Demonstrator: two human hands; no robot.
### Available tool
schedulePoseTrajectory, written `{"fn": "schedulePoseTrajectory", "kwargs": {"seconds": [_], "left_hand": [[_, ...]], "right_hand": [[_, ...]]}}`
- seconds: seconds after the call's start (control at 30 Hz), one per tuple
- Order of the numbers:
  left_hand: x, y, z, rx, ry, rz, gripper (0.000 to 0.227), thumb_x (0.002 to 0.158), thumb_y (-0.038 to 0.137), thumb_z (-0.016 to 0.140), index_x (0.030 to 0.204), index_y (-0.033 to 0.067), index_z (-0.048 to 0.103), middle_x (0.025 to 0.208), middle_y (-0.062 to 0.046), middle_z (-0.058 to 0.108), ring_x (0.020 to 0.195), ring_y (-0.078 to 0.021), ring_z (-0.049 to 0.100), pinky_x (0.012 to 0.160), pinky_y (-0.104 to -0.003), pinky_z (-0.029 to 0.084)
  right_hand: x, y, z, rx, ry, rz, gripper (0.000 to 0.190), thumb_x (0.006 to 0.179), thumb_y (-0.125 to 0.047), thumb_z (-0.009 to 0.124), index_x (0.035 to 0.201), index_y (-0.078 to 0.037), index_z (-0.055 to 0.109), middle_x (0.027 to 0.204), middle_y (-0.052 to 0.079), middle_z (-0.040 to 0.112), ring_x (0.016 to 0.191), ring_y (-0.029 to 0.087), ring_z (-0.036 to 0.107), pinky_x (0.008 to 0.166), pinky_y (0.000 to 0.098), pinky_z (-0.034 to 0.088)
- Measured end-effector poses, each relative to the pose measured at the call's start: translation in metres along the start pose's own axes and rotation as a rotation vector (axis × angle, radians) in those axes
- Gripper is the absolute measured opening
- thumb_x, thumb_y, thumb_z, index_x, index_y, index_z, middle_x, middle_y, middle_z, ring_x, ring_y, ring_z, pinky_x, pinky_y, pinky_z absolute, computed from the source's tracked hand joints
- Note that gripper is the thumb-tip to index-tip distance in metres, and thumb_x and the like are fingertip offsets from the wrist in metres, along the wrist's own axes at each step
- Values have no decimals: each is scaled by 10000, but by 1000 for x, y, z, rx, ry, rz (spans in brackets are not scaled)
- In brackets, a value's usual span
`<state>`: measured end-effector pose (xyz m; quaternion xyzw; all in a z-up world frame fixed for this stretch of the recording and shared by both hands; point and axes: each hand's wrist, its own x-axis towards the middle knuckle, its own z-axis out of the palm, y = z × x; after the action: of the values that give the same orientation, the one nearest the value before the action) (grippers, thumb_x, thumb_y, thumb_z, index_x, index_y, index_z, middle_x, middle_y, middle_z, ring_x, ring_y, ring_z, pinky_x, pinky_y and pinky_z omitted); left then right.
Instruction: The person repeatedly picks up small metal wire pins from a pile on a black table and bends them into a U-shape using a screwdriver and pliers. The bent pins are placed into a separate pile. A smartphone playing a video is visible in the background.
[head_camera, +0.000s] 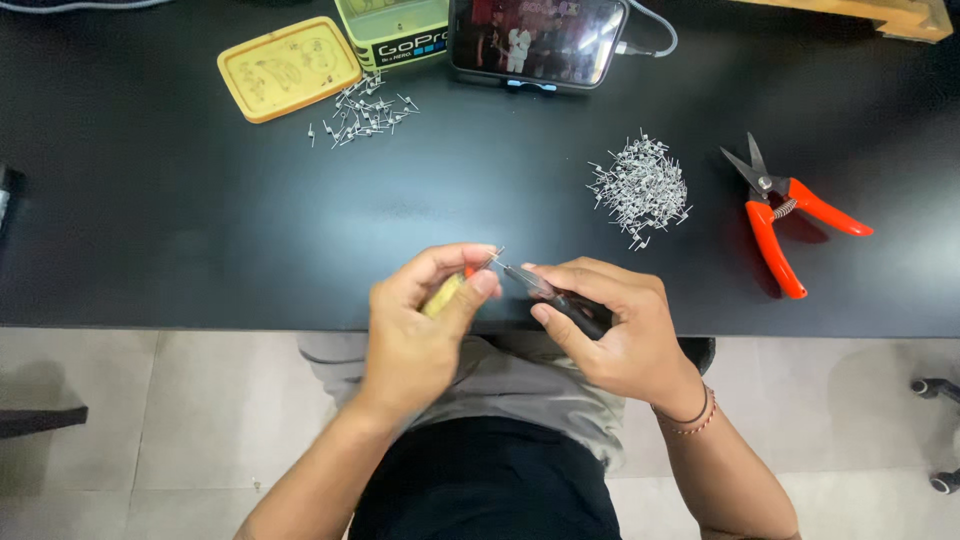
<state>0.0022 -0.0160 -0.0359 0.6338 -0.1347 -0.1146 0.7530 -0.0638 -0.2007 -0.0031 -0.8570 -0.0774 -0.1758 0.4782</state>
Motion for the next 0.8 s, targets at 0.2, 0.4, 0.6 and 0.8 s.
{"fn": "schedulePoseTrajectory", "kwargs": {"seconds": [0.2, 0.4, 0.6, 0.8], "left_hand": [[-2, 12, -5, -778, -229, -580, 241, 1024, 200, 617, 1167, 5, 627, 810, -79, 578, 439, -9, 403, 344, -144, 372], [0, 19, 6, -60, -9, 17, 195, 919, 117, 760, 1093, 36, 728, 872, -134, 808, 656, -24, 617, 606, -192, 536], [1, 3, 9, -91, 38, -77, 152, 922, 140, 767, 1014, 23, 793, 776, -111, 795, 454, -12, 467, 413, -182, 448], [2, 1, 7, -258, 16, -49, 136, 930, 113, 732, 989, -3, 771, 775, -154, 758, 444, -61, 458, 395, -212, 410]], "right_hand": [[-1, 11, -2, 97, -10, -32, 195, 873, -79, 751, 1050, -3, 777, 802, 131, 750, 633, 196, 639, 565, 308, 513], [2, 4, -3, 81, -8, -30, 192, 884, -85, 735, 1055, -11, 781, 802, 122, 756, 628, 194, 646, 558, 302, 518], [0, -2, -4, 79, -3, -21, 203, 864, -59, 749, 1054, 10, 772, 817, 147, 764, 651, 226, 690, 573, 325, 537], [-5, -4, -7, 101, 24, -48, 245, 854, -41, 747, 1094, 8, 757, 874, 139, 778, 703, 233, 706, 627, 330, 562]]}}
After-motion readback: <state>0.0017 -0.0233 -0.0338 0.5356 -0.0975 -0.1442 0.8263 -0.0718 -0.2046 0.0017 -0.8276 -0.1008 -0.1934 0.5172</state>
